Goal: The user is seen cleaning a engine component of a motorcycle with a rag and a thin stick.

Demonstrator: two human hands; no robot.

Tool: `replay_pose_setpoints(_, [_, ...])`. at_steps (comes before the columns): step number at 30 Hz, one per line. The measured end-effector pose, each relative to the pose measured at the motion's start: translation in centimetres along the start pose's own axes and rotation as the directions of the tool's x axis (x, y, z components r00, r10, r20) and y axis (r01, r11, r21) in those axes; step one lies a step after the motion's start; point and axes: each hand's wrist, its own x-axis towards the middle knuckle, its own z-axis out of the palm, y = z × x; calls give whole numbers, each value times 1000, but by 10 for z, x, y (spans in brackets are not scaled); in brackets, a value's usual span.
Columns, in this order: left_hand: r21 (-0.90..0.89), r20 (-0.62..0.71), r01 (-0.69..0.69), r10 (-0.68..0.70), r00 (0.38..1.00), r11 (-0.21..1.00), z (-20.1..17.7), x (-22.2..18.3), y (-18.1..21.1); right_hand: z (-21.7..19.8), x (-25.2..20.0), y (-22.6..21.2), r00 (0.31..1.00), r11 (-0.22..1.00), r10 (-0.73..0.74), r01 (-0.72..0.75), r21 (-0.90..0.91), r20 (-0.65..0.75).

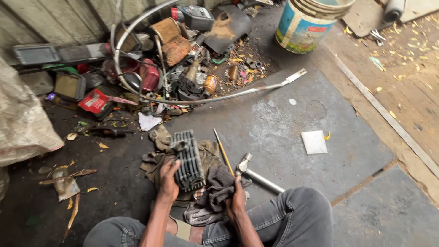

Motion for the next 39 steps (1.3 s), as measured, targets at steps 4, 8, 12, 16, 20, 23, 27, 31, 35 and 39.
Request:
replay_pose_setpoints(4, [-191,-83,206,-224,971,960,-18,-14,6,-2,8,-3,999,996,-5,1,85,49])
replay_pose_setpoints(8, [-45,-311,144,-151,938,989,-65,-16,-46,7,2,-4,995,996,1,-11,90,104])
replay_pose_setpoints(12, [97,-268,37,-9,963,995,-83,-13,-69,10,-4,5,990,999,-48,44,33,135])
replay_pose_setpoints(16, [224,-249,-7,64,966,975,-30,-16,-10,15,-10,18,989,1000,-17,18,-7,144])
replay_pose_setpoints(20, [308,-204,-25,91,975,951,-33,-15,-8,17,-11,42,1000,970,-3,1,-243,-9])
replay_pose_setpoints(23, [324,-168,-37,96,981,945,-50,-10,-24,20,-7,58,994,940,-89,106,-324,68])
replay_pose_setpoints(27, [343,-150,-12,67,986,939,-35,-20,-6,25,-11,70,969,873,-201,243,-424,142])
replay_pose_setpoints(31, [477,-194,-75,188,963,876,-9,-16,9,38,-24,88,957,740,-125,267,-618,264])
replay_pose_setpoints(35, [608,-245,-65,265,933,792,-24,4,-16,68,-23,100,690,259,-382,719,-645,615])
replay_pose_setpoints(39, [663,-208,-118,334,919,739,-35,-2,-29,110,-10,79,746,-471,-83,555,-686,661])
